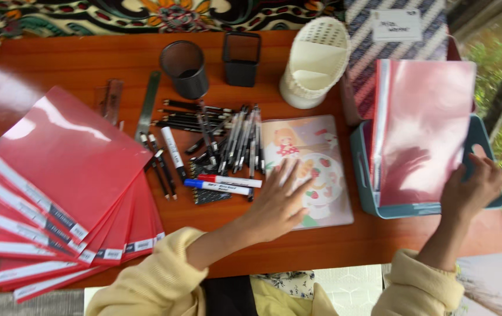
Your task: The person organizes a stack of red folders on a table, smoothing one out by hand, picking up folders to move them into a blue storage bin, and clearing pens and office supplies from the workspace.
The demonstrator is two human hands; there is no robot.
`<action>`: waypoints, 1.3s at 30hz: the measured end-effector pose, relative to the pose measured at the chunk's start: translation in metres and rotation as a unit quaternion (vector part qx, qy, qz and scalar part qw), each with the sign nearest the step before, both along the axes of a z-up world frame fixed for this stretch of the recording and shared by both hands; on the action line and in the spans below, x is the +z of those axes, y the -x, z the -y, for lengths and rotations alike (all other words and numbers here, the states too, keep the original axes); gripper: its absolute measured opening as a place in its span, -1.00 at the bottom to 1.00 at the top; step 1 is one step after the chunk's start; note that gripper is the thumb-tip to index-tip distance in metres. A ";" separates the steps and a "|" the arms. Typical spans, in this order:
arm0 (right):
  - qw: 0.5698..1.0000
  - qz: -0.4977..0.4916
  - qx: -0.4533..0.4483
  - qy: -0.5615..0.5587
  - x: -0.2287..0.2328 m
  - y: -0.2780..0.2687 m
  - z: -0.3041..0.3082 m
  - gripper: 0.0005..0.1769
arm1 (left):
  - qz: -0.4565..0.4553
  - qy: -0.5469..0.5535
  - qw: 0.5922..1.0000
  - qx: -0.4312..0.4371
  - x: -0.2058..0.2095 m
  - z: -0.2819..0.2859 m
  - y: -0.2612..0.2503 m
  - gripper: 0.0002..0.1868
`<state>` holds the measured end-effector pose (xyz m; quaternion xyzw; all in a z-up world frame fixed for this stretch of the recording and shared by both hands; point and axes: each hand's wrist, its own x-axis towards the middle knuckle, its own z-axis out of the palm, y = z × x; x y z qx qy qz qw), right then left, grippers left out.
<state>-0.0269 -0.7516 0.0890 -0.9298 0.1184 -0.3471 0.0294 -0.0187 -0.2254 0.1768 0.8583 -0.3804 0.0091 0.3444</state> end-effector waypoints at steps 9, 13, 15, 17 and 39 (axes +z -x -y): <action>0.972 0.113 0.170 -0.116 0.090 -0.017 -0.244 -0.79 | -0.016 0.008 0.891 0.454 -0.034 -0.245 0.028 -0.34; 0.923 0.058 0.330 -0.189 0.078 -0.031 -0.390 -0.75 | 0.011 -0.029 0.778 0.627 -0.066 -0.328 0.052 -0.29; 0.909 -0.018 0.385 -0.157 0.068 -0.025 -0.453 -0.45 | -0.014 -0.061 0.727 0.683 -0.077 -0.348 0.058 -0.27; 0.877 -0.019 0.459 -0.143 0.062 -0.018 -0.507 -0.56 | -0.038 -0.092 0.703 0.704 -0.080 -0.359 0.057 -0.16; 0.793 -0.072 0.528 -0.295 0.027 0.002 -0.543 -0.66 | -0.128 0.577 0.641 0.490 -0.051 -0.359 0.084 -0.34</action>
